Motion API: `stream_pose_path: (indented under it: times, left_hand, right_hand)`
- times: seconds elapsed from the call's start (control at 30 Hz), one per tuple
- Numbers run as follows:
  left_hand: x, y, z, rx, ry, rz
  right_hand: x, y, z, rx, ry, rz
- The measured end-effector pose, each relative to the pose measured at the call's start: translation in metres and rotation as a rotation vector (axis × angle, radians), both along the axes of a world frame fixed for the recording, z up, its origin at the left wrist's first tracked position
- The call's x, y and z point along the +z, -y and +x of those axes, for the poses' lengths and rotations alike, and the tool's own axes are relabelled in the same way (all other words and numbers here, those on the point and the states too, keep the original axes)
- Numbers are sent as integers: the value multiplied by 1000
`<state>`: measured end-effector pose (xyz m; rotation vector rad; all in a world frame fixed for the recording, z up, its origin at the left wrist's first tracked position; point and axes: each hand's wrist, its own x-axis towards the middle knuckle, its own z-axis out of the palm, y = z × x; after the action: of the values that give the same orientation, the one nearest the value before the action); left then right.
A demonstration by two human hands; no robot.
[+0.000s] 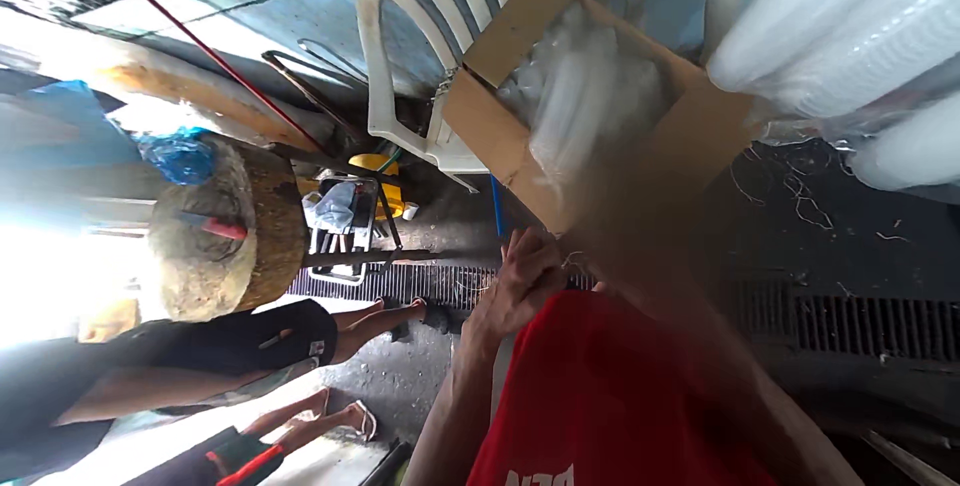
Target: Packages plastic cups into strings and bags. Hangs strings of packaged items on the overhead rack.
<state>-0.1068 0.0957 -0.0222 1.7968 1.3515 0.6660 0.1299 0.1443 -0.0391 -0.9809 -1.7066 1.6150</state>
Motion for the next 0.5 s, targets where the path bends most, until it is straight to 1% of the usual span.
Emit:
stream_pose_path:
  times: [0.07,0.13,0.2,0.3,0.33,0.37,0.4,0.47,0.5]
  left_hand:
    - [-1,0,5,-26,13,-7]
    - [-3,1,7,-24,70,-4]
    - [-5,3,7,22,207,-8]
    - [-9,8,4,146,519,-94]
    - [-9,8,3,185,591,-117]
    - [-8,8,3,216,615,-128]
    - [-7,8,3,235,597,-127]
    - [-4,7,3,244,442,-96]
    - [-3,7,3,240,365,-80]
  right_hand:
    - [-4,2,-7,45,-31,-78]
    - [-1,1,-9,67,0,-139]
    - [2,1,-10,57,54,-171]
    - [-12,4,-5,62,146,-136]
    - [-14,5,-3,47,161,-136]
    - [-13,6,-2,20,149,-157]
    - [-10,6,-2,-17,101,-196]
    - [-3,6,-1,-56,-32,-284]
    - [-1,6,-2,-47,-64,-300]
